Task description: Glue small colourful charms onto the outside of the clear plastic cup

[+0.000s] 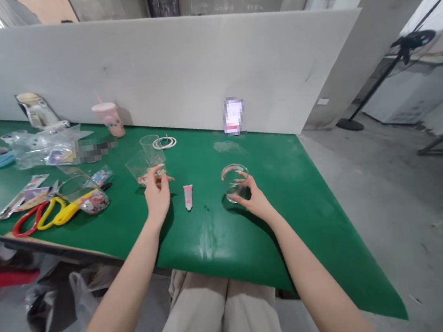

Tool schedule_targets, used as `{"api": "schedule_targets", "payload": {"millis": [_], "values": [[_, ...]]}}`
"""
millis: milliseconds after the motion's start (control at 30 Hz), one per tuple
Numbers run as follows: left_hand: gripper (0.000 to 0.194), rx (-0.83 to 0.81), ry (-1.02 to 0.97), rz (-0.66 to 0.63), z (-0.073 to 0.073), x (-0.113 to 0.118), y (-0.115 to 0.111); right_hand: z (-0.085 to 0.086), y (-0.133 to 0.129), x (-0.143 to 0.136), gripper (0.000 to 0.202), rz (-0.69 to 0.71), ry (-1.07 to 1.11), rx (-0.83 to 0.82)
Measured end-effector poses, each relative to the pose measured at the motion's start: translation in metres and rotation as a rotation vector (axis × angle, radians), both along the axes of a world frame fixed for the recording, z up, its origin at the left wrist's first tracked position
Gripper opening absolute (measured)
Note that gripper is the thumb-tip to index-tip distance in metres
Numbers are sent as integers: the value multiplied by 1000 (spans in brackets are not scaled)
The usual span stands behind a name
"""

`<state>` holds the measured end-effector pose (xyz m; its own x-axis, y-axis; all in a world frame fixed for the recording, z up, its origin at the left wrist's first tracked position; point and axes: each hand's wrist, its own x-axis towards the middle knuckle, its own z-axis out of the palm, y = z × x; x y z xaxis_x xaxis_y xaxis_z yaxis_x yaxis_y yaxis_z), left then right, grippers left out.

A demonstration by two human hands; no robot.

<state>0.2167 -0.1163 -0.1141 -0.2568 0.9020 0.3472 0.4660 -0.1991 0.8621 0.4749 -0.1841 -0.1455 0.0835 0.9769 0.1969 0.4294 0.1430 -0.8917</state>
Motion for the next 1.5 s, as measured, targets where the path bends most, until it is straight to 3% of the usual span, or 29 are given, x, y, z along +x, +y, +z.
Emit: {"api": "schedule_targets", "payload": {"millis": [167, 333, 467, 600, 767, 1033, 1133, 1200, 1367, 1500], "values": [[34, -22, 200, 10, 0, -2, -18, -3, 1, 6, 75, 51, -56, -32], [60, -109, 474, -125, -4, 7, -23, -9, 3, 9, 64, 30, -59, 6], [59, -162, 554, -205, -11, 6, -20, -9, 4, 10, 57, -5, -31, -12], [56, -242, 603, -237, -12, 6, -20, -8, 2, 11, 75, 22, 71, -59], [56, -326, 673, -268, -7, 10, -24, -8, 1, 11, 73, 38, 72, -57], [49, -335, 664, -272, -6, 10, -24, -4, -4, 12, 98, 109, 73, -83], [48, -324, 671, -284, -7, 9, -24, -5, -3, 6, 102, 68, 82, -60], [48, -318, 670, -287, -9, 9, -24, -8, -2, 0, 99, 18, 88, -32], [47, -343, 645, -295, -9, 10, -22, -12, 2, -8, 70, -33, 52, -9], [45, -360, 632, -295, -6, 13, -21, -8, 1, -7, 65, -30, 25, -17]]}}
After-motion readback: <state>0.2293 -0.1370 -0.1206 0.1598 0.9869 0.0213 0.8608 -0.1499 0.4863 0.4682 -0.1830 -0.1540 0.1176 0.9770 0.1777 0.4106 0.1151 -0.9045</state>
